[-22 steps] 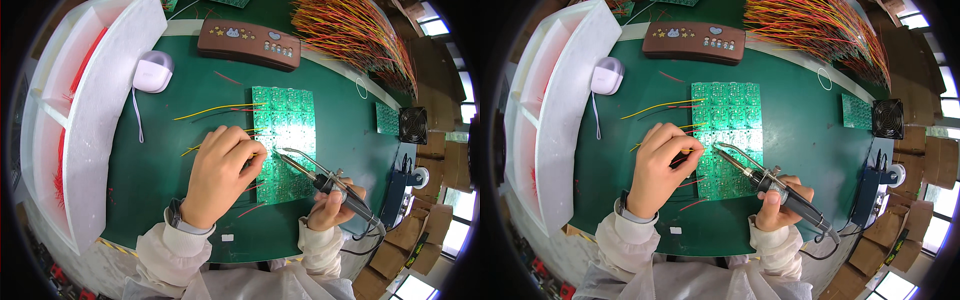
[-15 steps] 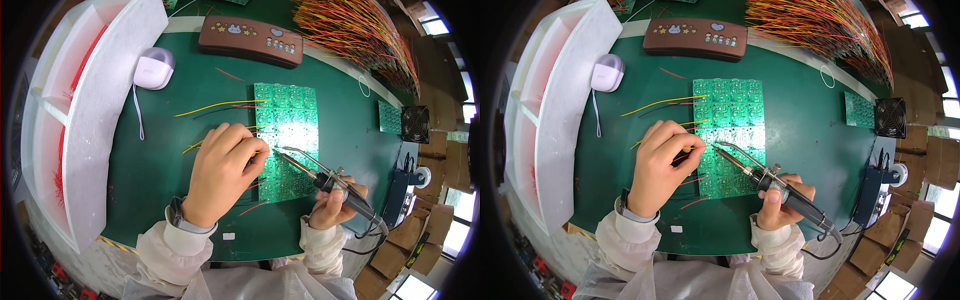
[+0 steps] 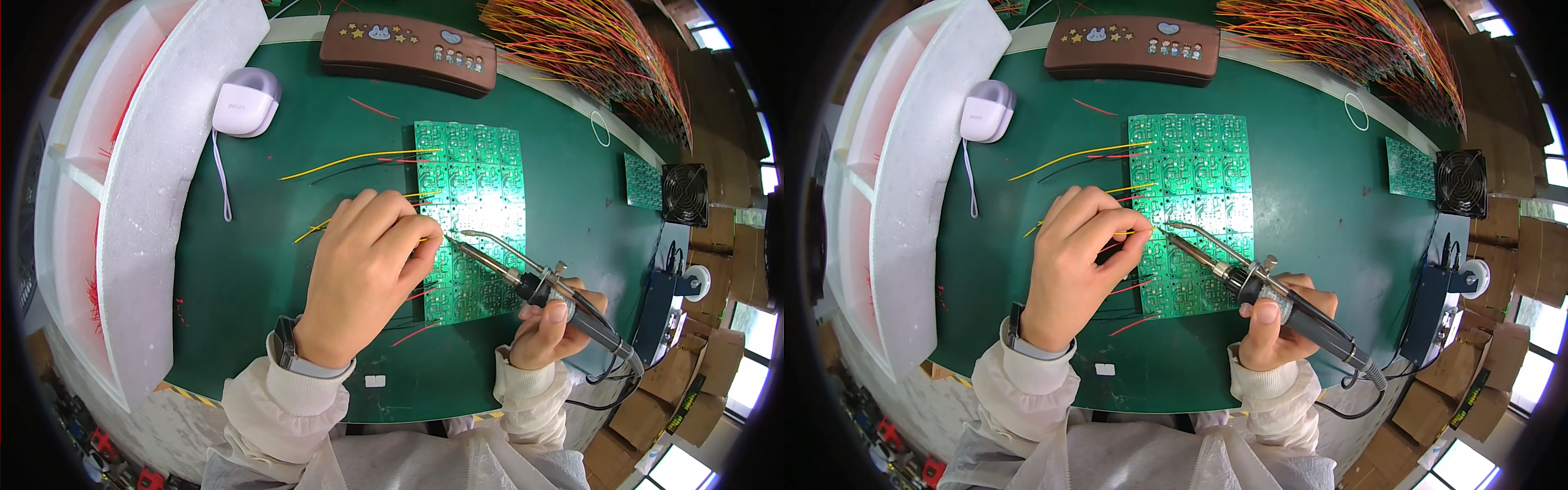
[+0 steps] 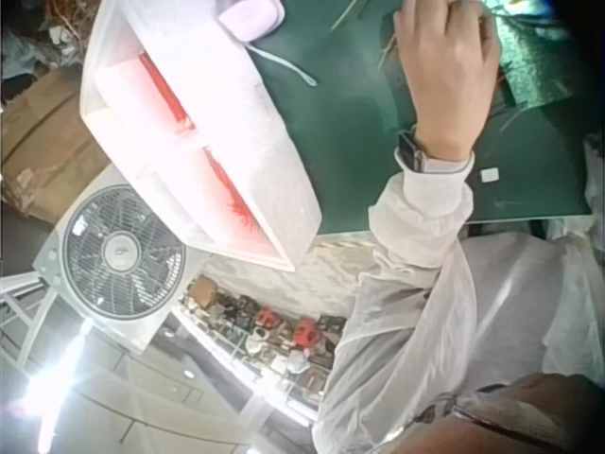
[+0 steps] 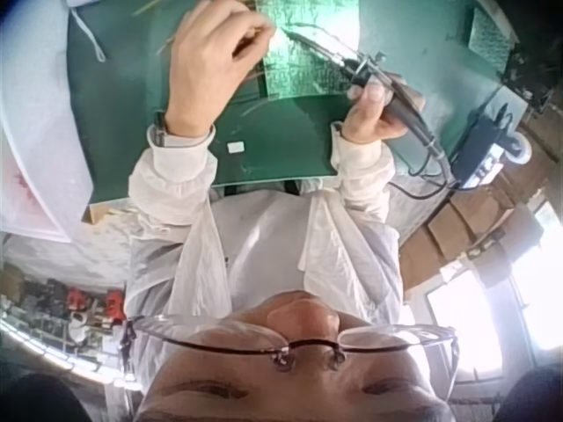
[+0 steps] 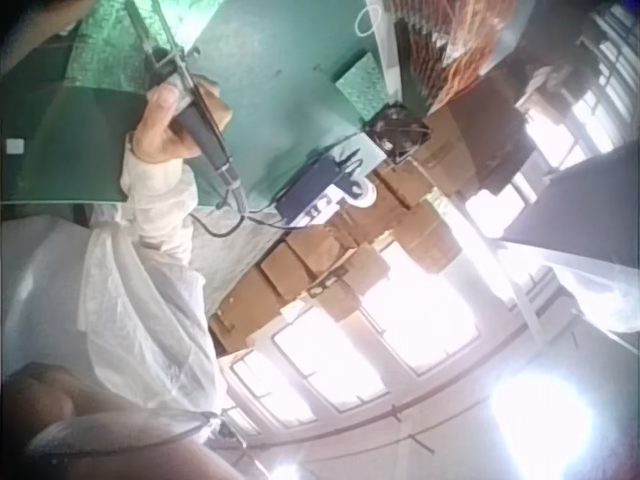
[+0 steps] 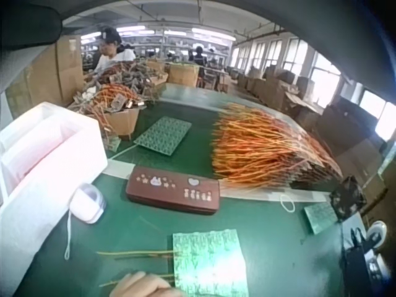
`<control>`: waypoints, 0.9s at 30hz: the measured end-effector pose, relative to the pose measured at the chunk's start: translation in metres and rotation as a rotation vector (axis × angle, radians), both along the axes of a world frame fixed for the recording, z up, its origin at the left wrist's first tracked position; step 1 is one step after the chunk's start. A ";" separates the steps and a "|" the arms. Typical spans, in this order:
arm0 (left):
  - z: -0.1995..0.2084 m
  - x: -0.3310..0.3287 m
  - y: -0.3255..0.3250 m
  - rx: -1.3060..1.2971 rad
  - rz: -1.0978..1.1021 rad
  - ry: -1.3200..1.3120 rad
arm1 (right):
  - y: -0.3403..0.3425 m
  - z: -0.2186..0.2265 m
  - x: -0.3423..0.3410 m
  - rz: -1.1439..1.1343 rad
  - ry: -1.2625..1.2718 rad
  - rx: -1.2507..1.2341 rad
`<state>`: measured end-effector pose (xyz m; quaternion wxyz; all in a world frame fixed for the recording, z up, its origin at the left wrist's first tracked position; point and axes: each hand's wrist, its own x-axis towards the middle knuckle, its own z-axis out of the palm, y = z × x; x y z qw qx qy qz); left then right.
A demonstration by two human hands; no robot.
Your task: The person solders wires to a circuit board using a soldering iron, taking additional wires from a container and attaching them to the board.
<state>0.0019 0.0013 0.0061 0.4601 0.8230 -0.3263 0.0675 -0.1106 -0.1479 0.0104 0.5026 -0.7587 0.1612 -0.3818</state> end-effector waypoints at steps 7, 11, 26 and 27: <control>0.000 0.001 0.000 -0.006 -0.012 0.007 | -0.001 -0.001 0.000 -0.015 0.001 -0.002; 0.000 0.001 0.000 -0.001 -0.016 0.017 | -0.002 -0.004 0.002 -0.015 -0.035 -0.068; -0.002 0.000 0.000 -0.017 -0.012 0.039 | -0.004 -0.001 -0.005 0.118 -0.015 -0.074; -0.002 0.000 0.000 -0.022 -0.011 0.039 | -0.006 -0.002 -0.007 0.131 -0.017 -0.104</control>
